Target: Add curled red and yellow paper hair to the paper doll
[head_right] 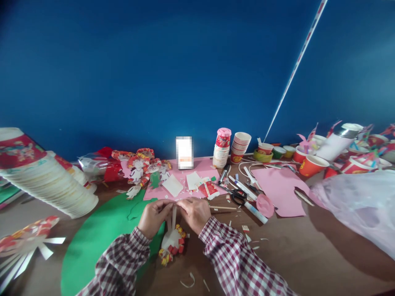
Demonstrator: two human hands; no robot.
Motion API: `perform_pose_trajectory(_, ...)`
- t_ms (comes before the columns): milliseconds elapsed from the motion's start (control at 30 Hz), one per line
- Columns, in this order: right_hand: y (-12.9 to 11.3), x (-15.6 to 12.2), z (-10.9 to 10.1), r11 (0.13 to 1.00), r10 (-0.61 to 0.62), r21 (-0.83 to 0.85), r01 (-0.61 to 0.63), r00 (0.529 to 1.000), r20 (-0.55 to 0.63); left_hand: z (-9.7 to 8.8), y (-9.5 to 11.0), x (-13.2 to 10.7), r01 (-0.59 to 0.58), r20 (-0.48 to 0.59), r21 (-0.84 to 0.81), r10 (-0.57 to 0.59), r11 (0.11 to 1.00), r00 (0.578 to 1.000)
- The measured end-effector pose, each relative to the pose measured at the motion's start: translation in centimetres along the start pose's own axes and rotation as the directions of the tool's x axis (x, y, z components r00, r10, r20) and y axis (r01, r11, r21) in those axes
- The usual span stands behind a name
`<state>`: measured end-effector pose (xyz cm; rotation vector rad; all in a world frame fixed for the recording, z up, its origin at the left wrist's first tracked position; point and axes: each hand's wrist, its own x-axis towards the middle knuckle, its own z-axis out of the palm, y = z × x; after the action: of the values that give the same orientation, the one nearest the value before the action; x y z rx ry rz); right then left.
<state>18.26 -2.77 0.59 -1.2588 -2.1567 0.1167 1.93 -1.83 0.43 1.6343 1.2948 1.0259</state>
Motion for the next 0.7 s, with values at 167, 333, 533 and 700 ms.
perform_pose_trajectory(167, -0.22, -0.01, -0.11, 0.998, -0.053, 0.022, 0.054, 0.999, -0.005, -0.14, 0.19, 0.09, 0.043, -0.02, -0.018, -0.043, 0.999, 0.999)
perform_pose_trajectory(333, -0.19, -0.09, 0.02, 0.996, -0.083, 0.029, 0.083, 0.997, -0.006, -0.29, 0.52, 0.15, 0.125, 0.029, -0.066, -0.123, 0.99, 0.992)
perform_pose_trajectory(533, -0.12, -0.04, 0.13, 0.998, -0.069, -0.005, 0.069, 0.998, -0.012, -0.47, 0.04, 0.07, 0.096, 0.045, 0.061, -0.099, 0.994, 0.994)
perform_pose_trajectory(700, -0.16, -0.02, 0.1, 0.999, -0.054, -0.002, 0.054, 0.999, 0.001, -0.4, 0.01, 0.11, 0.097, 0.055, 0.06, -0.101, 0.993, 0.993)
